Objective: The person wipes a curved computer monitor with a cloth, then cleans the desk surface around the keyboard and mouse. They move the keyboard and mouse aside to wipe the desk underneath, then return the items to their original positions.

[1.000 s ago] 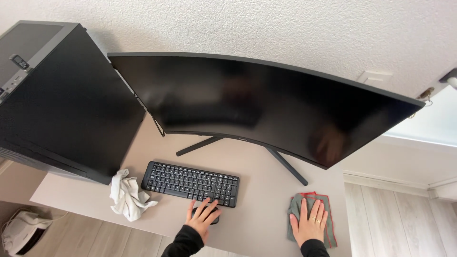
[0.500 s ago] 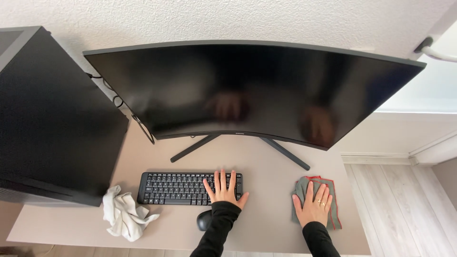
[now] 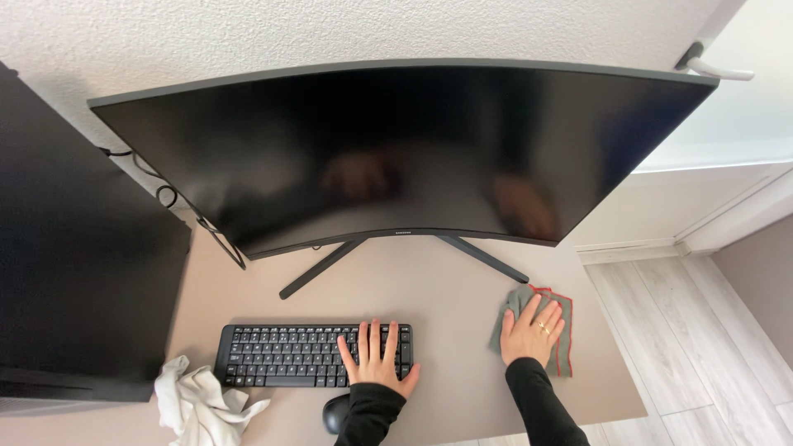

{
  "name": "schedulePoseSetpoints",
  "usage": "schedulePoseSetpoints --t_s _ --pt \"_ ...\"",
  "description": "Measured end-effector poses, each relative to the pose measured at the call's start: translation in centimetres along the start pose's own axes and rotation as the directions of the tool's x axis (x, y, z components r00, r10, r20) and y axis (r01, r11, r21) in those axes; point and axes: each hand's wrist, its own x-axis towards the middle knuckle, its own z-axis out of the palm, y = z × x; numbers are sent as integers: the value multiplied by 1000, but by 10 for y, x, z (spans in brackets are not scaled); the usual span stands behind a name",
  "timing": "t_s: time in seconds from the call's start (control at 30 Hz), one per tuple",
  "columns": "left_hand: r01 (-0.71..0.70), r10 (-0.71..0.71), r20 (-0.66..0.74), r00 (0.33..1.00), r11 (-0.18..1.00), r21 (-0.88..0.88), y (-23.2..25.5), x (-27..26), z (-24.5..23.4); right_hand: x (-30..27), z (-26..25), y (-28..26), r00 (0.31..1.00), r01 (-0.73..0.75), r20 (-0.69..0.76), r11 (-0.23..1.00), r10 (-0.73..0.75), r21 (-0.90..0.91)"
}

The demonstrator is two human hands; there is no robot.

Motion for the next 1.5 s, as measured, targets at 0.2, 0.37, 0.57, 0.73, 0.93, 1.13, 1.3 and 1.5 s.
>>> schedulePoseSetpoints --t_s 0.2,0.37,0.57,0.73,0.93,1.13,1.3,1.5 --pt "-54 50 -67 997 997 -50 -10 -10 -9 24 18 -38 997 -9 -71 1000 8 -5" --pt "-54 52 -63 997 998 -34 -14 -17 -5 40 22 -79 997 27 -74 1000 -26 10" --pt "-59 59 1 998 998 -24 -17 -21 -9 62 55 -137 984 172 -54 985 -172 -6" --pt "-79 78 -18 997 997 -27 -20 -26 -6 79 81 -182 967 252 52 967 -251 -29" --pt "-82 80 -57 995 996 -31 -27 -32 -5 100 93 -228 918 375 126 926 -376 31" --pt "-100 100 -76 992 995 -1 -38 -38 -1 117 92 -252 836 494 233 866 -497 74" --pt "-74 75 -81 994 997 18 -46 -40 -5 119 111 -254 799 593 84 803 -595 50" --pt "-63 74 -109 991 993 99 -49 -43 -13 111 60 -244 683 668 101 674 -723 316"
